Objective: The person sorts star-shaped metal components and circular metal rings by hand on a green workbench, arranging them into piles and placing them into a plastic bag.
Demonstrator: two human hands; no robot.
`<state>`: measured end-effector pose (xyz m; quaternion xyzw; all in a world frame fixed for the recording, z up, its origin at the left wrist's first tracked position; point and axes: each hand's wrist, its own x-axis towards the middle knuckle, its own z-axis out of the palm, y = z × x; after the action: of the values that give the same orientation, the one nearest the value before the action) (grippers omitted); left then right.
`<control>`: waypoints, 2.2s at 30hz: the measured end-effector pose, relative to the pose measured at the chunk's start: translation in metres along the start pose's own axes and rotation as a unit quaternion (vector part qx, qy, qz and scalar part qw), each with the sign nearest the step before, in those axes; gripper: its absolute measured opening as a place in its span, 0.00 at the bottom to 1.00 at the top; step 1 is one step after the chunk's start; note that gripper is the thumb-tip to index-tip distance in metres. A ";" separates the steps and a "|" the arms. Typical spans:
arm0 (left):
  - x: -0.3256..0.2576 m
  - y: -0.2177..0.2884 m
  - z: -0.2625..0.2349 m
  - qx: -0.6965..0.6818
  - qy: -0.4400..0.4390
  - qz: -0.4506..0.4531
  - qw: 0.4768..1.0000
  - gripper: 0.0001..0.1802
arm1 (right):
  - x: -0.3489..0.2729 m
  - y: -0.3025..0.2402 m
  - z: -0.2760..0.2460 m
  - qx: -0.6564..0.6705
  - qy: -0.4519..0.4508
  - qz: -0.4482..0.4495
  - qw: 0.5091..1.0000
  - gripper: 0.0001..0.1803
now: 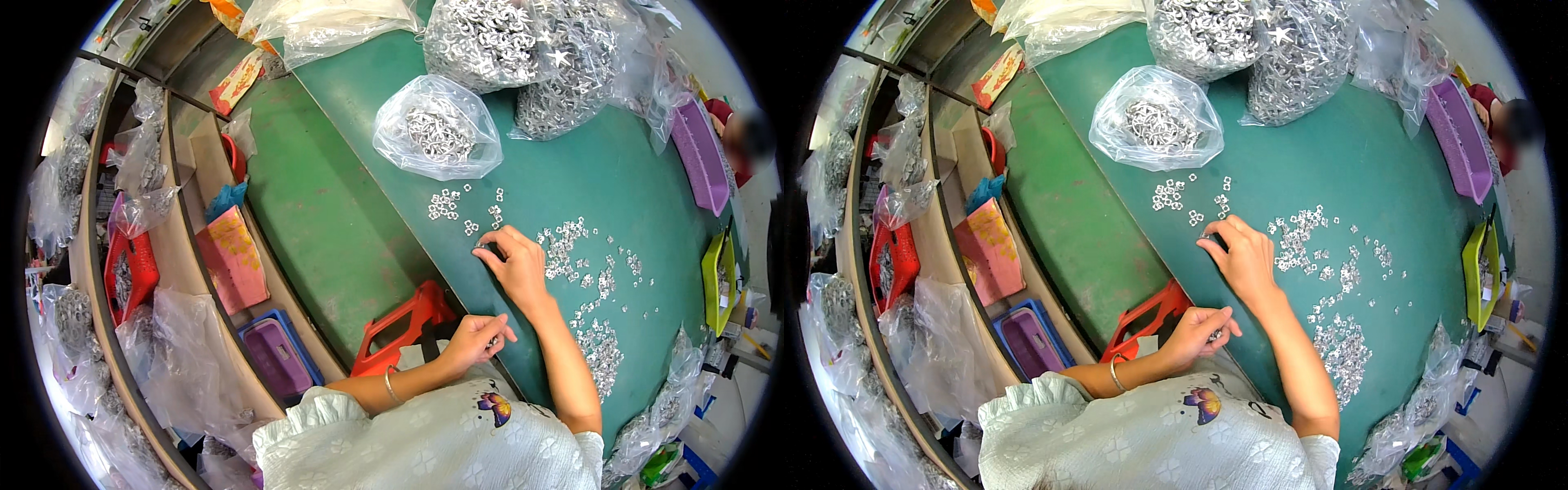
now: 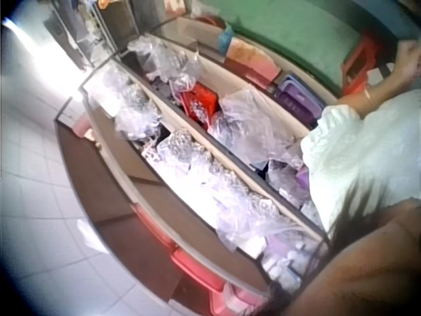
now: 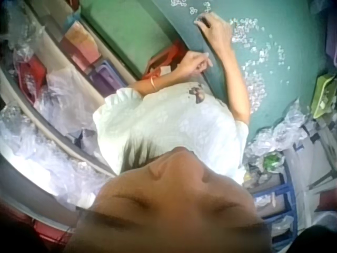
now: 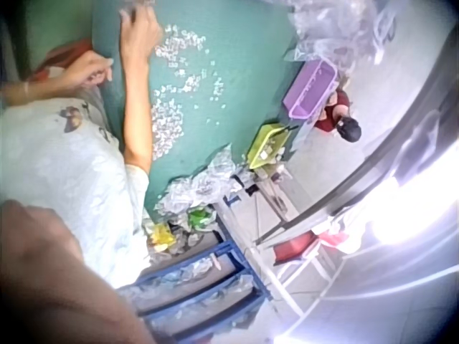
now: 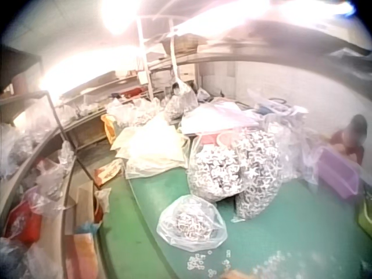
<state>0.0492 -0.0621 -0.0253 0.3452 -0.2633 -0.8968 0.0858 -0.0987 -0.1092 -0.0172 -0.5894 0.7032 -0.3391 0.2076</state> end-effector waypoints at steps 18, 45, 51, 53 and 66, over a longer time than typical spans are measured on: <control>0.000 0.000 0.000 -0.004 0.006 0.000 1.000 0.23 | 0.043 0.001 0.008 -0.013 0.059 -0.038 0.997 0.10; -0.001 0.001 -0.001 0.012 -0.008 0.007 1.000 0.23 | 0.029 0.012 -0.013 -0.018 0.080 0.136 0.987 0.13; -0.001 0.001 -0.001 0.009 -0.003 0.001 1.000 0.23 | 0.030 0.009 -0.003 -0.073 0.085 0.058 0.992 0.10; 0.000 0.001 -0.001 0.008 -0.004 0.003 1.000 0.23 | 0.032 0.012 -0.004 -0.036 0.079 0.068 0.994 0.09; -0.001 0.000 0.000 0.025 0.006 0.015 1.000 0.23 | 0.033 0.013 -0.037 0.701 0.034 0.231 0.673 0.04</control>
<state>0.0502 -0.0619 -0.0241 0.3485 -0.2906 -0.8864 0.0920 -0.1408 -0.1317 0.0026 -0.0769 0.3790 -0.6937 0.6077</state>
